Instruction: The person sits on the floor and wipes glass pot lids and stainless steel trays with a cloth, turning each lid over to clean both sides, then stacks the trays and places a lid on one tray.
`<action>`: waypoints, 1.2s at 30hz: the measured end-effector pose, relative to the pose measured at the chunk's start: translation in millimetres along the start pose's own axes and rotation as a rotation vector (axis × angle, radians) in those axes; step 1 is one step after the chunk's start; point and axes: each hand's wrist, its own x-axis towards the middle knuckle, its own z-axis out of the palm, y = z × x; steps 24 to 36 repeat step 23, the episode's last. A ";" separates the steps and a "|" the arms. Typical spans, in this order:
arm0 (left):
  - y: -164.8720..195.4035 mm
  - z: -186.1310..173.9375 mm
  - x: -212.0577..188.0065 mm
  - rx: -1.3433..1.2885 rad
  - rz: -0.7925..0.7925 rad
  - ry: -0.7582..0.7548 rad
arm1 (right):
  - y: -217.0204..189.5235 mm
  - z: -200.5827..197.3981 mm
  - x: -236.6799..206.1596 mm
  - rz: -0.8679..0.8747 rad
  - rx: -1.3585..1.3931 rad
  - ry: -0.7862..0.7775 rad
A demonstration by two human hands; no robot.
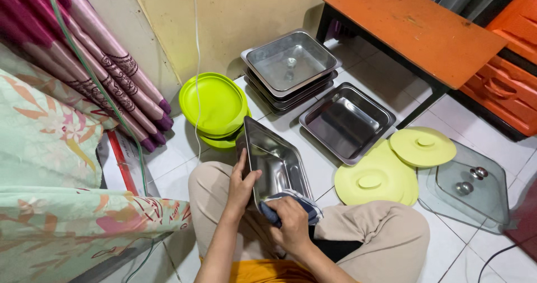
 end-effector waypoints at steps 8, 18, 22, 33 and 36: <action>-16.5 -0.1 -1.1 0.033 0.092 -0.022 | 31.9 -15.4 -38.9 -0.023 0.178 -0.237; -1.1 3.1 -5.3 0.051 0.251 -0.166 | 111.6 -7.9 -25.7 0.397 0.095 -0.524; 1.1 6.8 -0.1 -0.012 0.258 -0.224 | 98.2 12.4 -4.8 0.360 0.348 -0.531; 0.9 7.0 0.5 0.013 0.221 -0.219 | 92.2 14.9 0.4 0.401 0.428 -0.549; 0.9 7.0 0.5 0.013 0.221 -0.219 | 92.2 14.9 0.4 0.401 0.428 -0.549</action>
